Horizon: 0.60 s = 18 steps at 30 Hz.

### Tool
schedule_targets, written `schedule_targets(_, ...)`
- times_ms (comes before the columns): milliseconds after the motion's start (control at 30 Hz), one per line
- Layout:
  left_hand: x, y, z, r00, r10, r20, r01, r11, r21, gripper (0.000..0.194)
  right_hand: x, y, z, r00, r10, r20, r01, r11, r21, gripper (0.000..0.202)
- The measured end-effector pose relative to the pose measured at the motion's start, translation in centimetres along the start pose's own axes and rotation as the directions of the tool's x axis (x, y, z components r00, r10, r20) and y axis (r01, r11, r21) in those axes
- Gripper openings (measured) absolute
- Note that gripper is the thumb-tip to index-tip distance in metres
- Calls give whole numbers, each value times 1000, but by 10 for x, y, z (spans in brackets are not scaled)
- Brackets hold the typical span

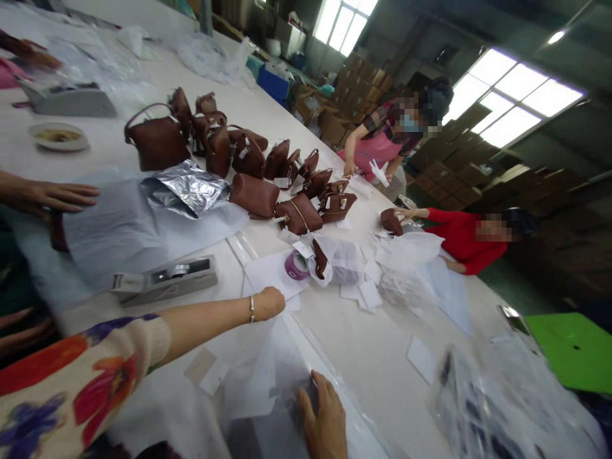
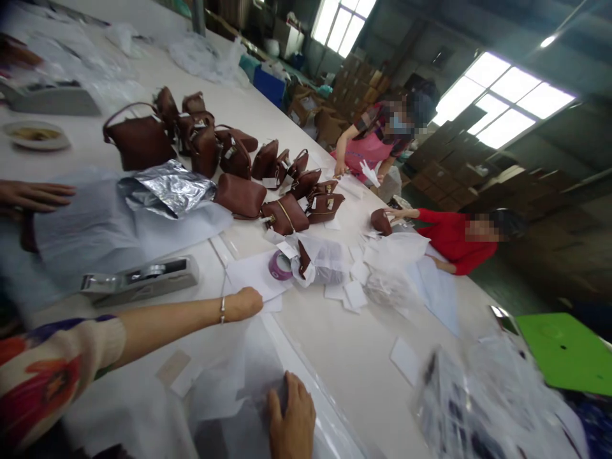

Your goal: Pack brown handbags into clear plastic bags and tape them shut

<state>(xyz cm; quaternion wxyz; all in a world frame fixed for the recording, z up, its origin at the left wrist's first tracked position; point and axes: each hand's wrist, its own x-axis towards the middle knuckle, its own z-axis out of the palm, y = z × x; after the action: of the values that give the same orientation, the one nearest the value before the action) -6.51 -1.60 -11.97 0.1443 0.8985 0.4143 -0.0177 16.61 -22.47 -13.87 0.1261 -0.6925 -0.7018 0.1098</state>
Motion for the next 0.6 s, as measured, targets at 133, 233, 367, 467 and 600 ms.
schedule_targets(133, 0, -15, -42, 1000, -21, -14, 22, 999, 32, 14, 34, -17, -37, 996, -67, -59, 69, 997, 33, 36)
schedule_targets(233, -3, -27, -79, 998, -11, -58, 14, 998, 65, 13, 66, -37, -63, 985, -114, -130, 117, 993, 19, 35)
schedule_targets(367, -20, -35, -126, 994, 47, -103, -35, 993, 112, 20, 114, -67, -91, 961, -201, -189, 197, 980, -38, 42)
schedule_targets(467, -38, -34, -151, 975, 150, -161, -125, 980, 157, 17, 147, -93, -106, 929, -310, -203, 290, 949, -122, 55)
schedule_targets(600, -50, -31, -161, 896, 318, -309, -279, 946, 165, 9, 172, -115, -123, 926, -376, -23, 363, 906, -216, 27)
